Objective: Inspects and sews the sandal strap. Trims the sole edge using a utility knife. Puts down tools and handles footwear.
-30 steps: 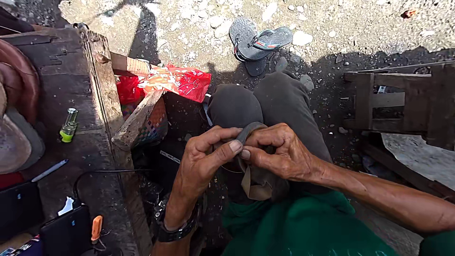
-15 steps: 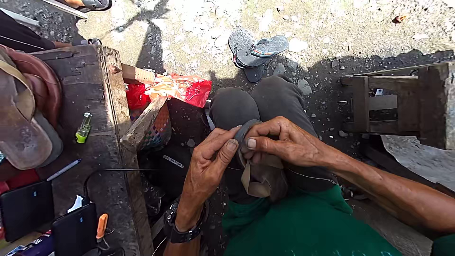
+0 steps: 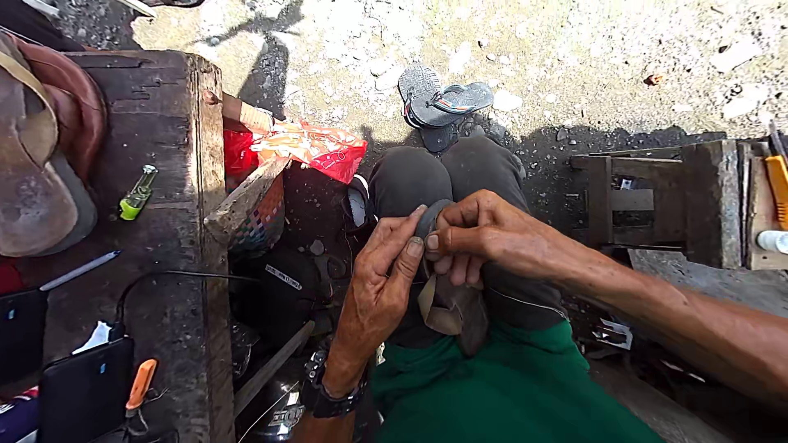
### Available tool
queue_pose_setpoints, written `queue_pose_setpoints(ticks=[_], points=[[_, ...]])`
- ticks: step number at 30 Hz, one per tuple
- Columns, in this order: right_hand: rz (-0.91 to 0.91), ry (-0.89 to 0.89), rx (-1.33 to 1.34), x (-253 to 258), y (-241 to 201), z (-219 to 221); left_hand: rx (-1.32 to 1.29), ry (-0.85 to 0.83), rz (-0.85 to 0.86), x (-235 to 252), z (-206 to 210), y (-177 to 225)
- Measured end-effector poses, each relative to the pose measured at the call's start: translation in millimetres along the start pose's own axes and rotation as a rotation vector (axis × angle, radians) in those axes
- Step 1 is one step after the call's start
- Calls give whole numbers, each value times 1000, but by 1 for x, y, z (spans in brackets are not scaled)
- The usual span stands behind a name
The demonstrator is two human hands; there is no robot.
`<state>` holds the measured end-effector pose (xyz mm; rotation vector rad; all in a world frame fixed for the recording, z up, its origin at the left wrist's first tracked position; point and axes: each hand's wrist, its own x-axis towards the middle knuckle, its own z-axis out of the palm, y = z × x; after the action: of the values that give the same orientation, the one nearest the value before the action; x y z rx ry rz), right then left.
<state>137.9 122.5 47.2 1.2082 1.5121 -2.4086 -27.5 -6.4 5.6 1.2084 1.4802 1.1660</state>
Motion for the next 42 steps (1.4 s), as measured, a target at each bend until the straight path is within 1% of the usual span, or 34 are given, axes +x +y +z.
queue_pose_setpoints(ticks=[2, 4, 6, 11, 16, 23, 26, 28, 30, 33, 34, 36, 37, 39, 41, 42], points=[[-95, 86, 21, 2, 9, 7, -2, 5, -2, 0, 0, -2], [-183, 121, -2, 6, 18, 7, -17, -7, -10, 1, -1, -5], [-248, 98, -49, 9, 25, 2, -18, -23, -11, 1, -2, -7], [-345, 52, -171, 16, 30, -9, 7, -18, 8, 4, -2, -9], [-541, 40, -373, 21, 34, -19, 24, -1, 28, 3, -2, -11], [-500, -30, -332, 19, 27, -18, 27, 33, 47, 0, -1, -7], [-497, -26, -347, 19, 27, -16, 112, 33, 64, -4, 3, -4], [-520, -13, -380, 19, 28, -17, 173, 66, 62, -5, 10, 1], [-545, 47, -449, 11, 28, -18, 149, 117, 62, -4, 16, 5], [-699, 317, -525, -10, 25, -34, 68, 115, 103, 9, 11, 18], [-708, 363, -545, -19, 25, -42, 55, 89, 133, 15, 8, 27], [-680, 347, -497, -39, 32, -53, 103, -22, 229, 33, 3, 54], [-707, 321, -410, -50, 38, -54, 153, -121, 280, 45, 3, 68], [-774, 266, -275, -69, 53, -53, 279, -381, 337, 71, 7, 90], [-782, 271, -216, -82, 74, -53, 438, -647, 365, 94, 19, 100], [-787, 302, -189, -85, 84, -52, 497, -751, 402, 103, 30, 98]])
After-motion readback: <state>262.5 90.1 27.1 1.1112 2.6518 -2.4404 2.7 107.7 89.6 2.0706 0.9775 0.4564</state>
